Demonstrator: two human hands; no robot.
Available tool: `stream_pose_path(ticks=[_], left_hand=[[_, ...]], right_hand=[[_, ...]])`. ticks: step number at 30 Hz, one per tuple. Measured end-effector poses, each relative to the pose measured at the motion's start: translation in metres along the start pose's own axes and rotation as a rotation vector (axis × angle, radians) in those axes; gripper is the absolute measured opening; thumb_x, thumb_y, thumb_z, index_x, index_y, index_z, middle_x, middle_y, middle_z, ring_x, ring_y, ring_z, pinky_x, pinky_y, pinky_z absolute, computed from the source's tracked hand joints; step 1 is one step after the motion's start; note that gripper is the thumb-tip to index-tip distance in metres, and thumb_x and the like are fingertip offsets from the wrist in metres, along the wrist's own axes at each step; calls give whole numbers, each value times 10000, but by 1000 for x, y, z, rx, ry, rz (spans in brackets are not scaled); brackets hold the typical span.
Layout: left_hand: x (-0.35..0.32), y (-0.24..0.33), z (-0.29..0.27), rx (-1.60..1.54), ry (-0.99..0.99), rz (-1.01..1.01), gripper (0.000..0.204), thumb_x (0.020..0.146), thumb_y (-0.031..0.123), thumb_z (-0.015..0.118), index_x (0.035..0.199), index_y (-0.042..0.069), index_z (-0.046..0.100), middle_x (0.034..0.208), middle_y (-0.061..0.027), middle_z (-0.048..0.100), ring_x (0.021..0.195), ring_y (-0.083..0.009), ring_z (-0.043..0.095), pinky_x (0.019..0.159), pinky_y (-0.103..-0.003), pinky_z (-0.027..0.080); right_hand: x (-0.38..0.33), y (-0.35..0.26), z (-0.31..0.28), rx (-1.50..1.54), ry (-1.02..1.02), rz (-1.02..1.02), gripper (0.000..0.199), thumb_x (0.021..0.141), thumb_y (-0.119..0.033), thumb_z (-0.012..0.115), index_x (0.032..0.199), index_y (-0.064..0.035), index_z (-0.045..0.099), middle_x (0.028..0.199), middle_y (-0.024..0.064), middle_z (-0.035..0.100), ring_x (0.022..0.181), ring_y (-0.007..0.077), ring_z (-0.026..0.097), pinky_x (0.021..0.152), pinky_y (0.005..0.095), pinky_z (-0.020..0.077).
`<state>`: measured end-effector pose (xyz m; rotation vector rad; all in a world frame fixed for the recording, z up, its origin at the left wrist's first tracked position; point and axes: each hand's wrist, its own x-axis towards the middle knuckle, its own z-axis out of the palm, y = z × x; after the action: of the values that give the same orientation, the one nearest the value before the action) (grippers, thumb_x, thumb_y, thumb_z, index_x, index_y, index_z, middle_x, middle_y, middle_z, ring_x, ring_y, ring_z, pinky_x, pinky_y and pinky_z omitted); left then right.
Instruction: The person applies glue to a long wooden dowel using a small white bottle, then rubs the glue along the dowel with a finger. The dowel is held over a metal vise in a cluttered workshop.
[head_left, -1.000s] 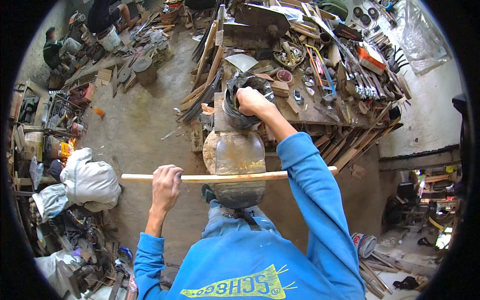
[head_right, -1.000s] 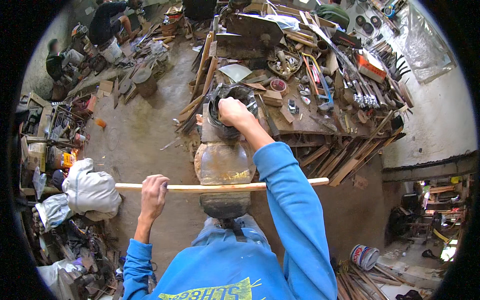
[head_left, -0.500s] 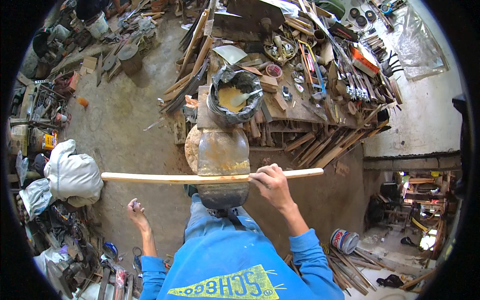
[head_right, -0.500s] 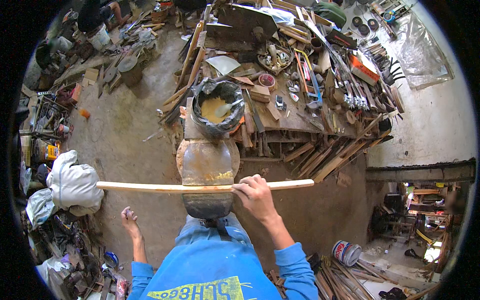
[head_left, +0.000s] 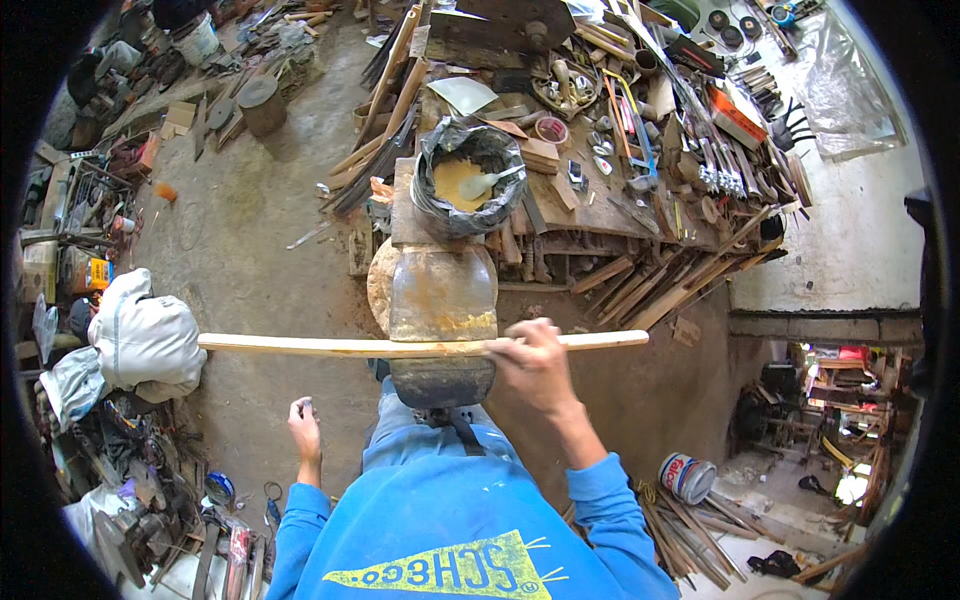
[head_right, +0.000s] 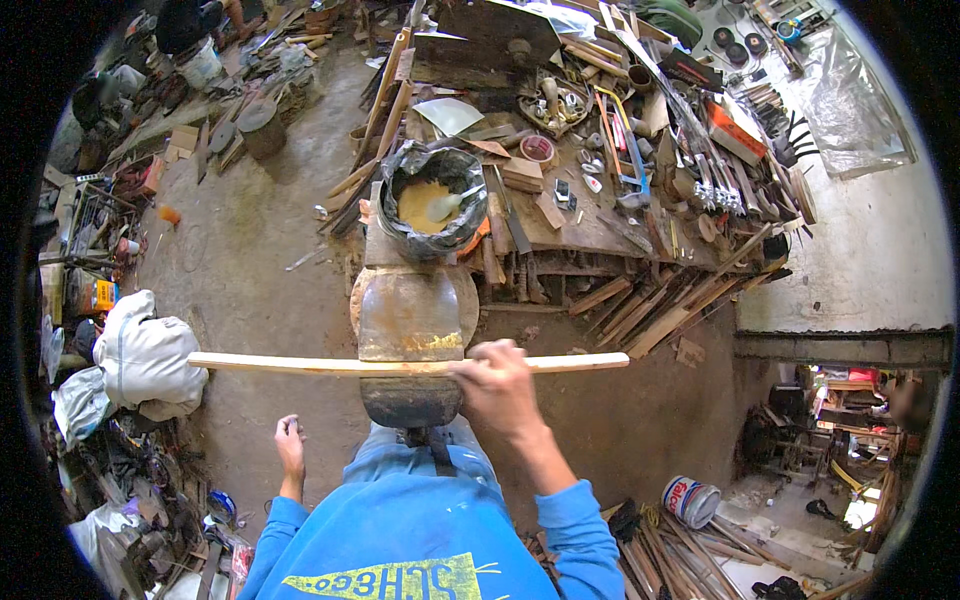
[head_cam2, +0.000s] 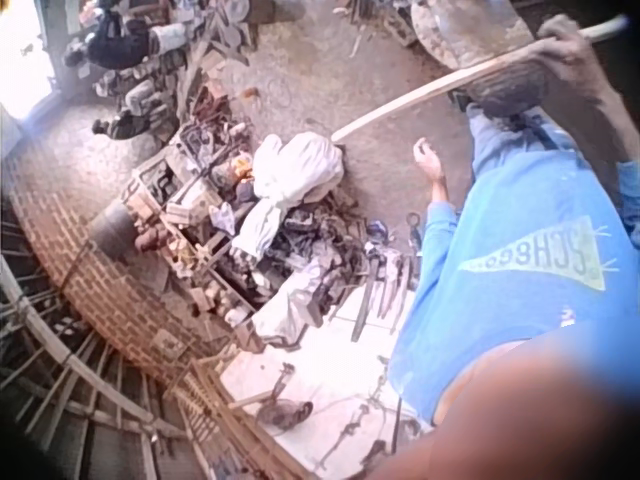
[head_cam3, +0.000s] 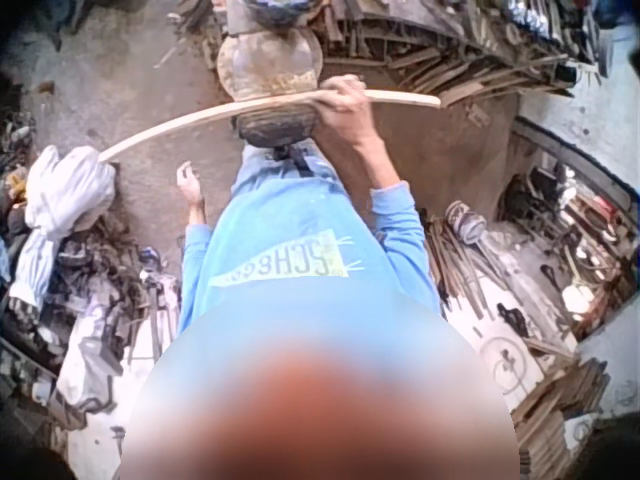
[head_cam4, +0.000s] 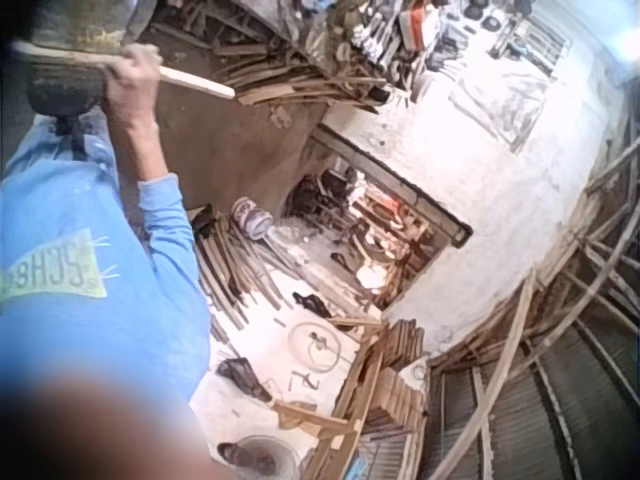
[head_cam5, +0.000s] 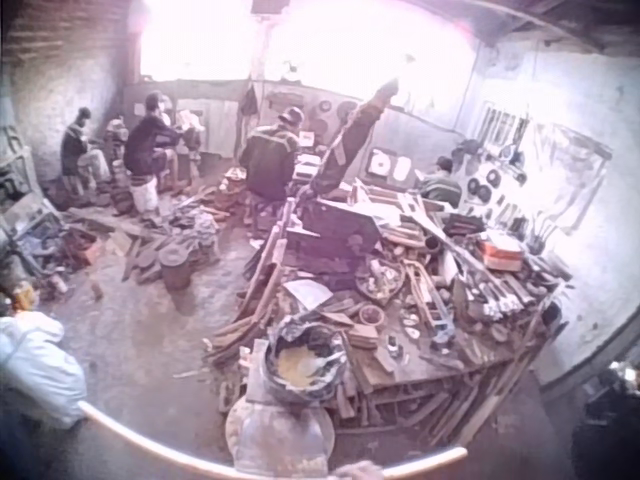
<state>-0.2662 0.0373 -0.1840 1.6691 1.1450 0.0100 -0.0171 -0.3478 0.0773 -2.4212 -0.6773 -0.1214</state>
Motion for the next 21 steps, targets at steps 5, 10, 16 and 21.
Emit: stream_pose_path(ticks=[5,10,16,21], left_hand=[[-20,-72,-26,91,-61,-152,188,1025,189,553,1087,52,666,895,-49,652,707,-130,615,568,-285,514],[-35,-114,-47,84,-147,-480,237,1010,225,571,1140,44,650,976,-91,677,737,-170,655,578,-327,567],[-28,-96,-35,91,-230,-444,285,994,252,551,1186,64,645,1077,-100,680,847,-199,684,650,-341,577],[-14,-68,-20,47,-275,-360,252,1016,248,560,1172,69,646,1032,-81,688,809,-166,674,631,-307,556]], right_hand=[[-21,35,-39,-21,-3,229,164,728,-145,841,886,-171,805,909,48,587,897,239,531,783,370,449],[-2,-6,35,81,-16,58,112,782,-208,810,882,-163,791,811,21,616,839,228,551,754,380,430],[28,-82,99,7,-5,-148,113,829,-179,746,921,-115,761,791,5,614,809,208,554,737,358,442],[34,-79,91,171,-29,31,104,798,-204,782,876,-138,766,813,32,594,846,240,552,752,380,446]])
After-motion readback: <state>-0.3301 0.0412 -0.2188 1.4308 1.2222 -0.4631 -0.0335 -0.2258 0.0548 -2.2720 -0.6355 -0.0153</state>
